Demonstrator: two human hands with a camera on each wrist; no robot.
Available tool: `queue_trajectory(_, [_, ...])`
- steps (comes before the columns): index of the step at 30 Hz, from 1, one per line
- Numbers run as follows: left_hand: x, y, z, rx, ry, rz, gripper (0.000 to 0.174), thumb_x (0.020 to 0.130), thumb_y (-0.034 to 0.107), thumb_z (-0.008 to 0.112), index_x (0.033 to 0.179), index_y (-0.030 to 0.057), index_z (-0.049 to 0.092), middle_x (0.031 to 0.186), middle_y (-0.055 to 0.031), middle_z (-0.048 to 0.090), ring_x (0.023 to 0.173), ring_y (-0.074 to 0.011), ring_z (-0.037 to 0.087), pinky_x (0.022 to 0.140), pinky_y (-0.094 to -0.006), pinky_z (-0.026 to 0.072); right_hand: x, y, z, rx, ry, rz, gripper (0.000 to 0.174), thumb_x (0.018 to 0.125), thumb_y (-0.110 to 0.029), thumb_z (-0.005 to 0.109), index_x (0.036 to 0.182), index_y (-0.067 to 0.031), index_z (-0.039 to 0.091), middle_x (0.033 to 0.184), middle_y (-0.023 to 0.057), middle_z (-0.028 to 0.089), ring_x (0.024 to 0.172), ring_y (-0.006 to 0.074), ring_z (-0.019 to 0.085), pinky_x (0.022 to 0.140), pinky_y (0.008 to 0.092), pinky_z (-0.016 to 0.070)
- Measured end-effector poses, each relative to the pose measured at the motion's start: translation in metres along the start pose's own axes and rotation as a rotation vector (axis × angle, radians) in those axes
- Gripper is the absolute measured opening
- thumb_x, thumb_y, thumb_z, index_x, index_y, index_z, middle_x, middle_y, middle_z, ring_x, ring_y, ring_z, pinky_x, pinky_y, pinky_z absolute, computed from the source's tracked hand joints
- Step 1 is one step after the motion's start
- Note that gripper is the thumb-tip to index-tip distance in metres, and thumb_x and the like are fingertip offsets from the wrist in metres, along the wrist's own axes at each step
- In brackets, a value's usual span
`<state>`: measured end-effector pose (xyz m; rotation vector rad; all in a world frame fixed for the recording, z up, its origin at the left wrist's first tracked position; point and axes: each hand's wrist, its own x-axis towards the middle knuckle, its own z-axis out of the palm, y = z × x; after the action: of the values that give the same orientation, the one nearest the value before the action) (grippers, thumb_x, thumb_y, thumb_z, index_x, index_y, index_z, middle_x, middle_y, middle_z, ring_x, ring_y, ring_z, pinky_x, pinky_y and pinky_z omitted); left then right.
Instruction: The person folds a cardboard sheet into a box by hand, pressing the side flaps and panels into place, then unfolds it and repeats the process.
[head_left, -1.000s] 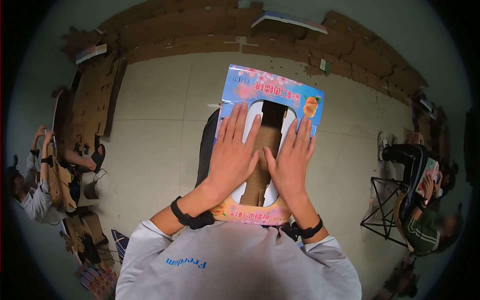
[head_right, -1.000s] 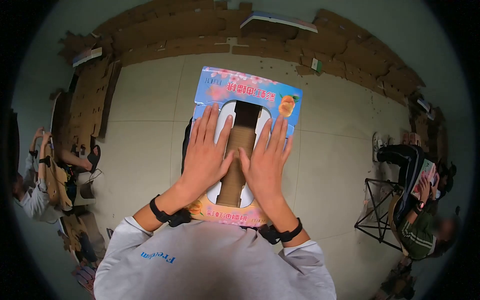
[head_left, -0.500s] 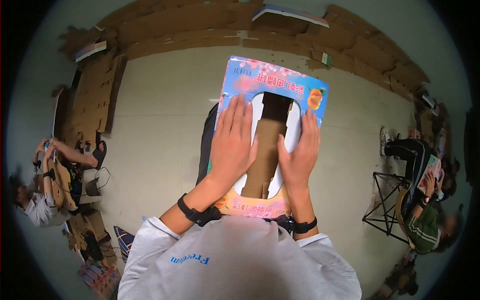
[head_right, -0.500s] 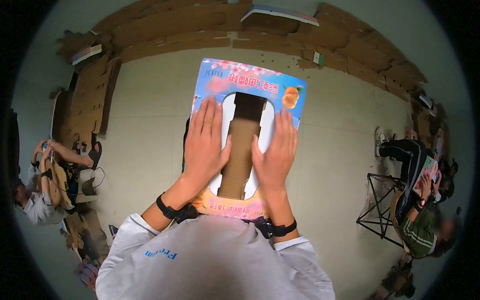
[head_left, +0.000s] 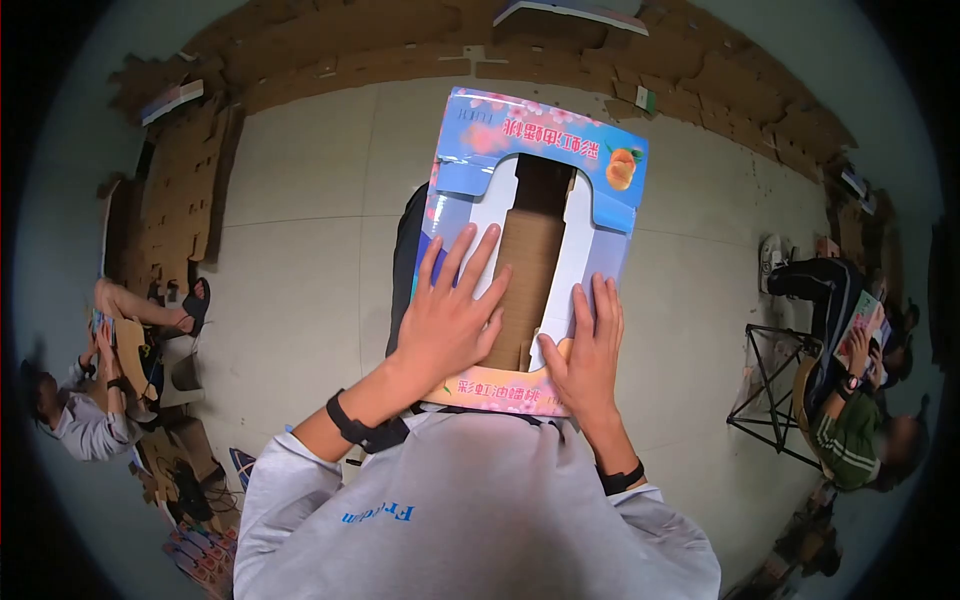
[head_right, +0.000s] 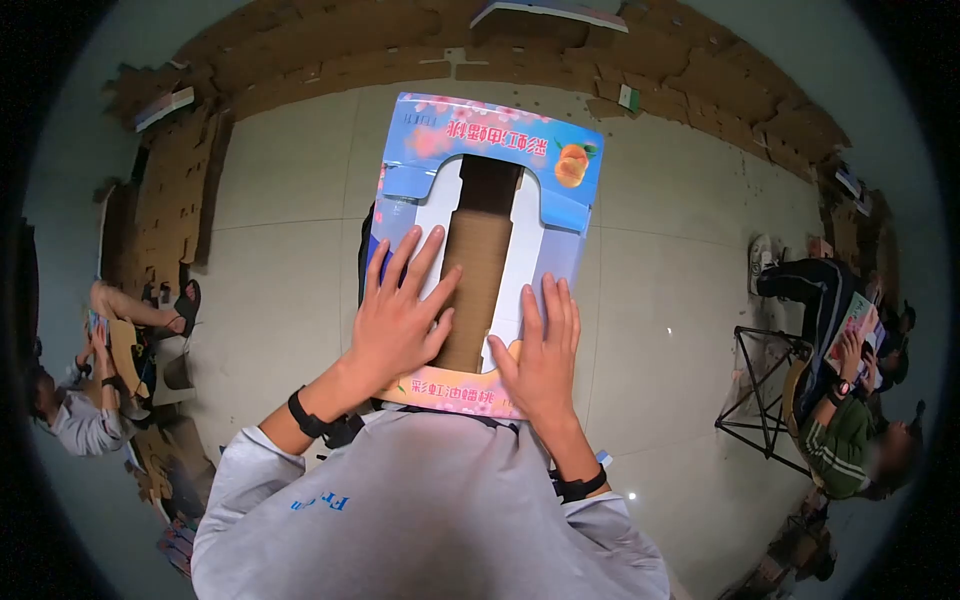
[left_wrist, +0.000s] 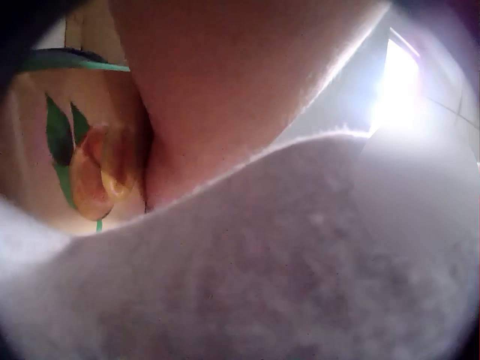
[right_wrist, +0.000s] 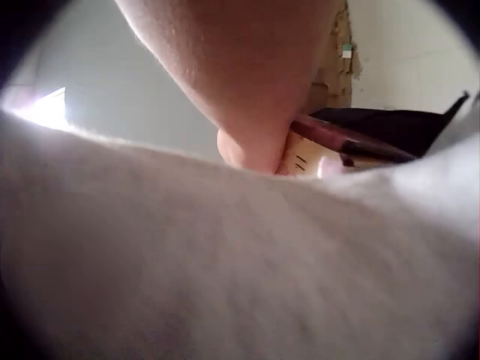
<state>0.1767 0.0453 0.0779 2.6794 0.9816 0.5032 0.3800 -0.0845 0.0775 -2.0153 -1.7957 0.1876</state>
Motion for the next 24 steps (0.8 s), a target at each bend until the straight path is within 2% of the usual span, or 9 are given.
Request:
queue_trajectory(2, [0.0, -0.004, 0.0, -0.01, -0.013, 0.02, 0.049, 0.088, 0.03, 0.077, 0.132, 0.0089, 0.069, 0.171, -0.0197, 0.035, 0.158, -0.0404, 0.029, 0.127, -0.0603, 0.0246, 0.004, -0.004, 0.006, -0.031, 0.034, 0.0, 0.086, 0.084, -0.022, 0.088, 0.157, -0.0049, 0.046, 0.168, 0.0199, 0.032, 0.156, 0.0443, 0.03, 0.125, 0.0608, 0.029])
queue_trajectory(5, [-0.001, -0.009, -0.001, -0.062, 0.023, 0.052, 0.047, 0.088, 0.027, 0.078, 0.131, 0.0092, 0.07, 0.166, -0.0189, 0.041, 0.151, -0.0399, 0.037, 0.126, -0.0583, 0.0283, 0.016, -0.015, -0.003, -0.058, 0.122, -0.057, 0.06, 0.085, -0.018, 0.086, 0.138, -0.0024, 0.063, 0.144, 0.0188, 0.056, 0.136, 0.0387, 0.053, 0.123, 0.0592, 0.0347])
queue_trajectory(9, [0.018, -0.031, -0.004, -0.175, 0.122, 0.076, 0.044, 0.087, 0.021, 0.079, 0.129, 0.0087, 0.07, 0.146, -0.0167, 0.054, 0.135, -0.0374, 0.048, 0.118, -0.0542, 0.037, 0.047, 0.01, -0.006, 0.083, 0.218, -0.301, 0.012, 0.086, -0.007, 0.082, 0.093, -0.0016, 0.074, 0.085, 0.0091, 0.067, 0.08, 0.0302, 0.064, 0.108, 0.0502, 0.0519])
queue_trajectory(12, [0.042, -0.033, -0.013, -0.247, 0.195, -0.122, 0.042, 0.089, 0.017, 0.08, 0.128, 0.0077, 0.069, 0.127, -0.0137, 0.057, 0.127, -0.0364, 0.05, 0.112, -0.0504, 0.0419, 0.1, 0.005, -0.018, 0.162, 0.181, -0.302, 0.013, 0.086, -0.005, 0.081, 0.096, -0.0023, 0.074, 0.092, 0.0106, 0.068, 0.085, 0.0308, 0.065, 0.104, 0.0486, 0.0537])
queue_trajectory(13, [0.047, -0.032, -0.014, -0.218, 0.245, -0.165, 0.05, 0.089, 0.018, 0.081, 0.135, 0.0071, 0.065, 0.128, -0.0168, 0.052, 0.127, -0.0408, 0.049, 0.11, -0.049, 0.0434, 0.11, 0.005, -0.018, 0.18, 0.151, -0.243, 0.022, 0.084, -0.006, 0.082, 0.103, -0.0033, 0.073, 0.111, 0.0142, 0.068, 0.107, 0.034, 0.066, 0.108, 0.0489, 0.0505])
queue_trajectory(16, [0.051, -0.033, -0.004, -0.108, 0.366, -0.294, 0.073, 0.086, 0.023, 0.084, 0.149, 0.0066, 0.052, 0.14, -0.0236, 0.044, 0.13, -0.0469, 0.048, 0.11, -0.051, 0.0445, 0.154, -0.004, -0.033, -0.017, 0.182, -0.398, 0.035, 0.081, -0.011, 0.085, 0.114, -0.0056, 0.074, 0.136, 0.0167, 0.062, 0.135, 0.0373, 0.056, 0.115, 0.0495, 0.0444])
queue_trajectory(19, [0.032, -0.028, -0.003, -0.237, 0.252, -0.31, 0.097, 0.081, 0.028, 0.088, 0.16, 0.0063, 0.036, 0.157, -0.0315, 0.03, 0.135, -0.0511, 0.045, 0.11, -0.0558, 0.0462, 0.182, 0.014, -0.023, -0.114, 0.235, -0.361, 0.046, 0.081, -0.018, 0.086, 0.124, -0.008, 0.073, 0.151, 0.0164, 0.054, 0.149, 0.0383, 0.043, 0.121, 0.0501, 0.0379])
queue_trajectory(22, [0.019, -0.01, -0.01, -0.113, 0.081, -0.288, 0.108, 0.077, 0.028, 0.088, 0.164, 0.0065, 0.029, 0.166, -0.0354, 0.019, 0.139, -0.0529, 0.042, 0.11, -0.0587, 0.0469, 0.191, 0.024, -0.012, 0.153, 0.29, -0.122, 0.048, 0.081, -0.021, 0.085, 0.127, -0.0097, 0.073, 0.151, 0.016, 0.055, 0.148, 0.0379, 0.045, 0.122, 0.0515, 0.0365])
queue_trajectory(24, [0.019, -0.021, -0.004, -0.144, 0.099, -0.256, 0.107, 0.074, 0.023, 0.084, 0.166, 0.0132, 0.03, 0.171, -0.0334, 0.016, 0.14, -0.053, 0.042, 0.112, -0.0575, 0.0467, 0.183, 0.029, -0.009, 0.106, 0.278, -0.122, 0.048, 0.083, -0.02, 0.083, 0.129, -0.0104, 0.072, 0.151, 0.0159, 0.056, 0.146, 0.0388, 0.046, 0.122, 0.0525, 0.0359])
